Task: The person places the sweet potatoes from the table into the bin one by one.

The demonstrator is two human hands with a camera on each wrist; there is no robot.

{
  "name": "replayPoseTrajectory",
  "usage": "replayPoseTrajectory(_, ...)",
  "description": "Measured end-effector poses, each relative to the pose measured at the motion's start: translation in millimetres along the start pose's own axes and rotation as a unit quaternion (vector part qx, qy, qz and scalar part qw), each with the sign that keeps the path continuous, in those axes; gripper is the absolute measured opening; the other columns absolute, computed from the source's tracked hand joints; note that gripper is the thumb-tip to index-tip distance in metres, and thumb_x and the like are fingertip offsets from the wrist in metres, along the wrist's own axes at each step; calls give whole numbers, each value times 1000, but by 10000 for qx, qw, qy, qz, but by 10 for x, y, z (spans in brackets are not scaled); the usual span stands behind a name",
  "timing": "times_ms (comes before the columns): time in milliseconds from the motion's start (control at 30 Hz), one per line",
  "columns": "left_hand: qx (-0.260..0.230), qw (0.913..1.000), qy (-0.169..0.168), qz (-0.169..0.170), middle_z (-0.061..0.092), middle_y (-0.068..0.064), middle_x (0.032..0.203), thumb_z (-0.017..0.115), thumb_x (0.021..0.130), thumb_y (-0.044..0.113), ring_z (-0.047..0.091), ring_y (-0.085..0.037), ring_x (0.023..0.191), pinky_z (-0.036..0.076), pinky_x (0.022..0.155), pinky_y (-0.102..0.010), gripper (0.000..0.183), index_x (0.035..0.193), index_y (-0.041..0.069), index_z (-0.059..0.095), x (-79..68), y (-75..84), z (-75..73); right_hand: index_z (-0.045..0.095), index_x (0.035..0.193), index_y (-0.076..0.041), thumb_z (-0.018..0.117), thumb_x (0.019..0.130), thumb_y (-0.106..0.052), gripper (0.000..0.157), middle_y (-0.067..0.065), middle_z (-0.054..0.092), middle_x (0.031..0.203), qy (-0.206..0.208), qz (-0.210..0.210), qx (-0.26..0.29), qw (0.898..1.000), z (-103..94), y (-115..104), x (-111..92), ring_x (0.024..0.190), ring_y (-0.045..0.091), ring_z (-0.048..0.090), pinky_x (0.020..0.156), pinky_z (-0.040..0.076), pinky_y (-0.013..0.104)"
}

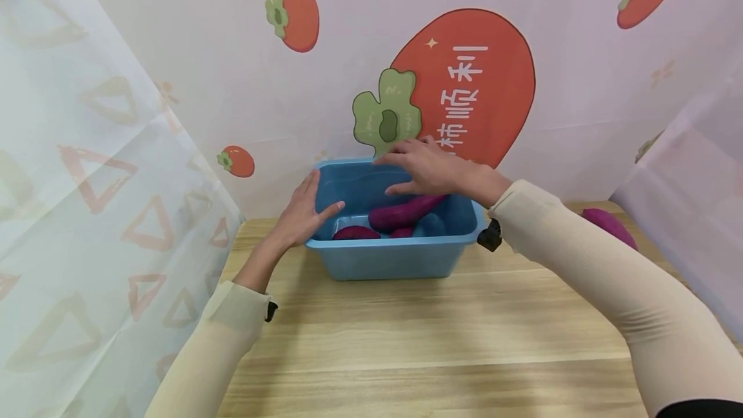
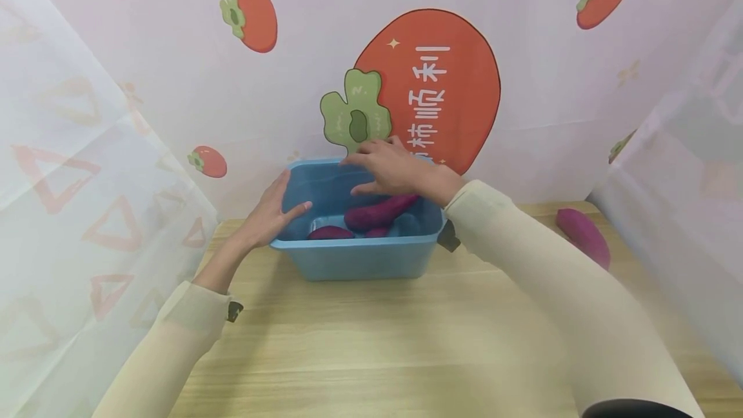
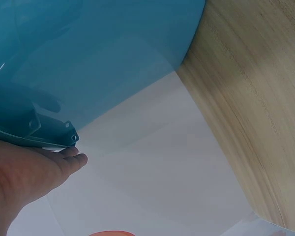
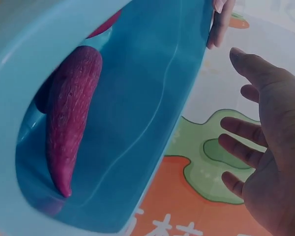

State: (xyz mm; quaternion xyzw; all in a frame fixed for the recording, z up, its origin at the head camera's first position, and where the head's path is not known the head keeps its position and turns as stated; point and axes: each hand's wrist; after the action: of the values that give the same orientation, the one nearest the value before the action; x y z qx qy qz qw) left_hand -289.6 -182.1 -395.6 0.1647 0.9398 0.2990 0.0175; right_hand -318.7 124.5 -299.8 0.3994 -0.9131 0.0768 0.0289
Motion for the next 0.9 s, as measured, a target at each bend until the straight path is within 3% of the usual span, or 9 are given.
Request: replayPoseTrajectory(900, -22, 10000, 14, -6, -1, -14, 179, 53, 103, 63, 3, -38, 164, 14, 128, -66, 105, 170, 5, -4, 17, -17, 13, 54, 156, -21, 79, 94, -48, 72, 15, 56, 153, -62, 262, -88, 9996, -76, 170, -251, 142, 39, 49, 118, 28, 75)
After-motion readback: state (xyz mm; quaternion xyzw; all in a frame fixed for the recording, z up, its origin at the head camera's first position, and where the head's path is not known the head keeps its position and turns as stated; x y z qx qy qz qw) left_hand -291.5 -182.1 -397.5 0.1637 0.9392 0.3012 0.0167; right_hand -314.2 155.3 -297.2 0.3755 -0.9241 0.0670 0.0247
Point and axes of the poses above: each hand's wrist, its own x-axis towards the middle knuckle, its own z-axis out of the palm, y = z × x
